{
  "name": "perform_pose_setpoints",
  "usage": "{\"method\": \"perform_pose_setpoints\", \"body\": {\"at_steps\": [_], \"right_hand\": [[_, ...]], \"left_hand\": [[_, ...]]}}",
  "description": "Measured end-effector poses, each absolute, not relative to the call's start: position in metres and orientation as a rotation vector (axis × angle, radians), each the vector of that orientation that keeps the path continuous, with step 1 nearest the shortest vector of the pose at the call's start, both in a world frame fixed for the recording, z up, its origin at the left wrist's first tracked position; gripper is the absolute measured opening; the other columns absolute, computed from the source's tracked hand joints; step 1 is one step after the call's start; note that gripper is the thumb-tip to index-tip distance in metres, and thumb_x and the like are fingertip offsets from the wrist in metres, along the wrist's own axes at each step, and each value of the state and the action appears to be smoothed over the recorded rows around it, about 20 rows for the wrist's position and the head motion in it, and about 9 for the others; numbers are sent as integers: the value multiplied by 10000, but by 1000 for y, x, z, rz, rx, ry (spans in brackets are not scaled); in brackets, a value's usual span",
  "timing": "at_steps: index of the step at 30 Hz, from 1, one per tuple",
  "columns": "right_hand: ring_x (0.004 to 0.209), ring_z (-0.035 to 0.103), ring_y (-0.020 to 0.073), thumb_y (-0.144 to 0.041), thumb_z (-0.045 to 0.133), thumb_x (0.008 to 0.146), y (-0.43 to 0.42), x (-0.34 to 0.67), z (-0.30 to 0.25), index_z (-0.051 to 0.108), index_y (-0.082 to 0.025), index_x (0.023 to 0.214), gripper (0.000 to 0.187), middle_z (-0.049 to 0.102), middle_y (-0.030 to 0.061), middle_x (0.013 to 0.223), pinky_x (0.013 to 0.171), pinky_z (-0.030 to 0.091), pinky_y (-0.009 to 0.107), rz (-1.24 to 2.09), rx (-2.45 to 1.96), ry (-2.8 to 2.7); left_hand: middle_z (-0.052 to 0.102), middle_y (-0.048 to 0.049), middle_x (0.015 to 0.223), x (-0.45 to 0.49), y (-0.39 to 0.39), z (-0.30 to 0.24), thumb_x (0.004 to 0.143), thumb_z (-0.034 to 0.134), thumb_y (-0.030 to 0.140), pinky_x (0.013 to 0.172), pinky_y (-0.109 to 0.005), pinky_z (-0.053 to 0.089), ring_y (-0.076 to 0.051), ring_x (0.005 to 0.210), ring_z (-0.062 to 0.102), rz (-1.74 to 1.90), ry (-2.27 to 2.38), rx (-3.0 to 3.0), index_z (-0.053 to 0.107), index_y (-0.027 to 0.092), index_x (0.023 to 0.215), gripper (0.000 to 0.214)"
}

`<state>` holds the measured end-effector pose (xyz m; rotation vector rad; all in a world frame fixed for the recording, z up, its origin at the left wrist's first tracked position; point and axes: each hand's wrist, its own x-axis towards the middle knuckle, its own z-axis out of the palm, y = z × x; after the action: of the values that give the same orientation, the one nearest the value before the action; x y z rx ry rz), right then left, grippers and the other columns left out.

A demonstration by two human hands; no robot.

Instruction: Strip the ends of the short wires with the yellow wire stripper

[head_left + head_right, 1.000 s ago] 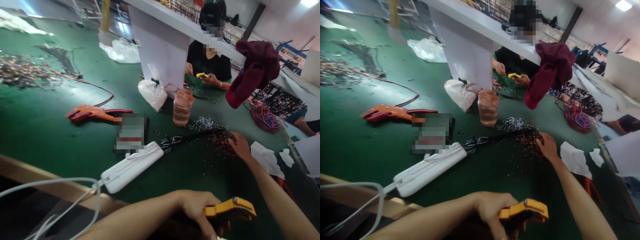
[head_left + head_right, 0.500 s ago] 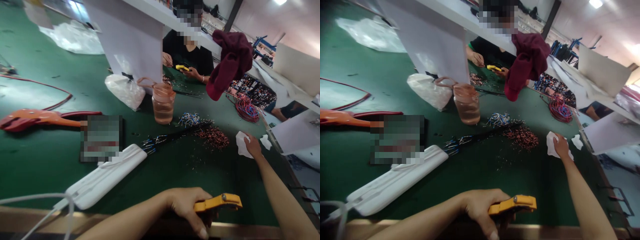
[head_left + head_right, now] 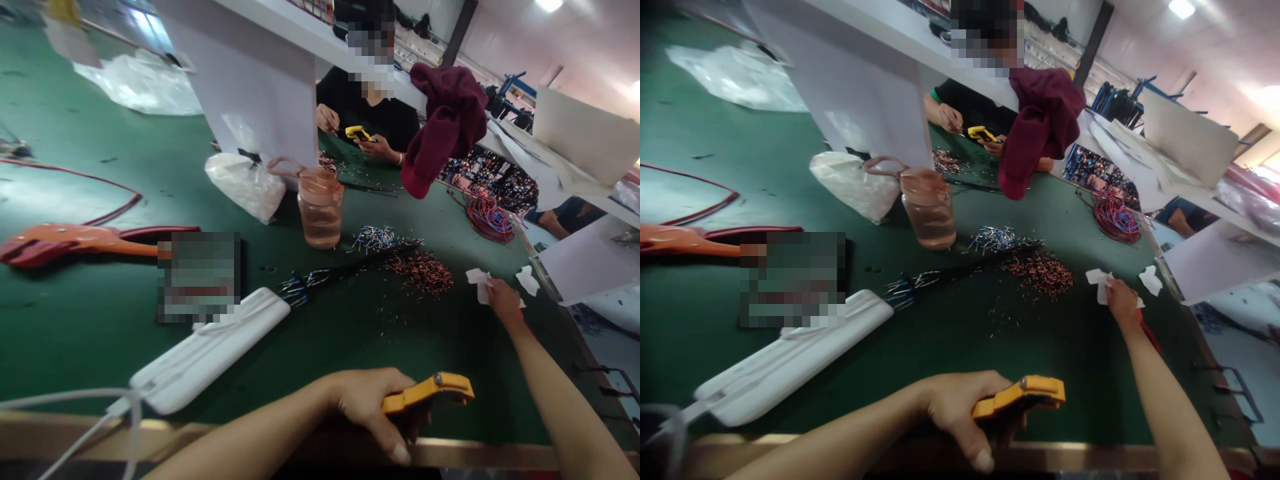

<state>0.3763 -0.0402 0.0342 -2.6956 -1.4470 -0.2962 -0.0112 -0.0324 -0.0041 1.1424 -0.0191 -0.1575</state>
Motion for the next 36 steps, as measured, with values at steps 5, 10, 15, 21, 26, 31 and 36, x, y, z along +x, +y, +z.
{"method": "perform_pose_setpoints", "body": {"at_steps": [5,10,15,21,26,31,36], "right_hand": [[1219,620,298,-242,421,934,-47,356,60,580,-143,1359,465,666,166,1317,1013,502,448,-364,-2420,-1457],[1033,709,233,-221,497,932,-69,255,44,707,-242,1202,342,736,94,1160,876,589,362,55,-1643,-1829],[1063,710,185,-93,454,955,-80,154,9,688,-240,1234,393,719,110,1188,870,584,284,416,-1186,-2125],[1316,575,247,-138,435,992,-68,124,-25,579,-202,1369,408,691,141,1319,1127,413,542,428,-949,-2609],[1311,579,255,-103,396,966,-25,165,-32,645,-236,1321,454,678,115,1345,1116,444,530,262,-1387,-2422],[1314,573,246,-79,367,957,-13,192,-19,579,-243,1400,518,650,96,1379,1146,425,511,151,-1563,-2278],[1377,503,223,-98,400,983,-34,126,-17,586,-208,1381,453,618,106,1424,1156,403,455,304,-1257,-2532]], "left_hand": [[679,6,845,-11,-33,-4,442,939,483,762,-313,548,-180,769,637,-148,-53,1207,697,179,987,669],[659,21,850,-12,-36,-6,470,929,425,695,-266,536,-168,760,628,-281,-109,1251,684,167,950,597],[648,7,881,-4,-48,-26,439,918,416,747,-296,544,-198,792,646,-349,-255,1290,673,165,992,655],[637,-6,961,10,-59,-51,402,904,403,813,-301,520,-237,887,649,-244,-390,1447,685,167,869,567],[620,-2,953,4,-55,-42,462,875,424,745,-267,511,-202,833,625,-271,-352,1426,682,137,997,638],[616,8,937,-1,-53,-36,519,855,424,710,-258,510,-188,803,619,-297,-319,1446,677,130,1121,693],[626,0,979,-1,-52,-38,506,878,420,743,-268,513,-193,827,622,-315,-307,1451,671,135,1140,724]]}}
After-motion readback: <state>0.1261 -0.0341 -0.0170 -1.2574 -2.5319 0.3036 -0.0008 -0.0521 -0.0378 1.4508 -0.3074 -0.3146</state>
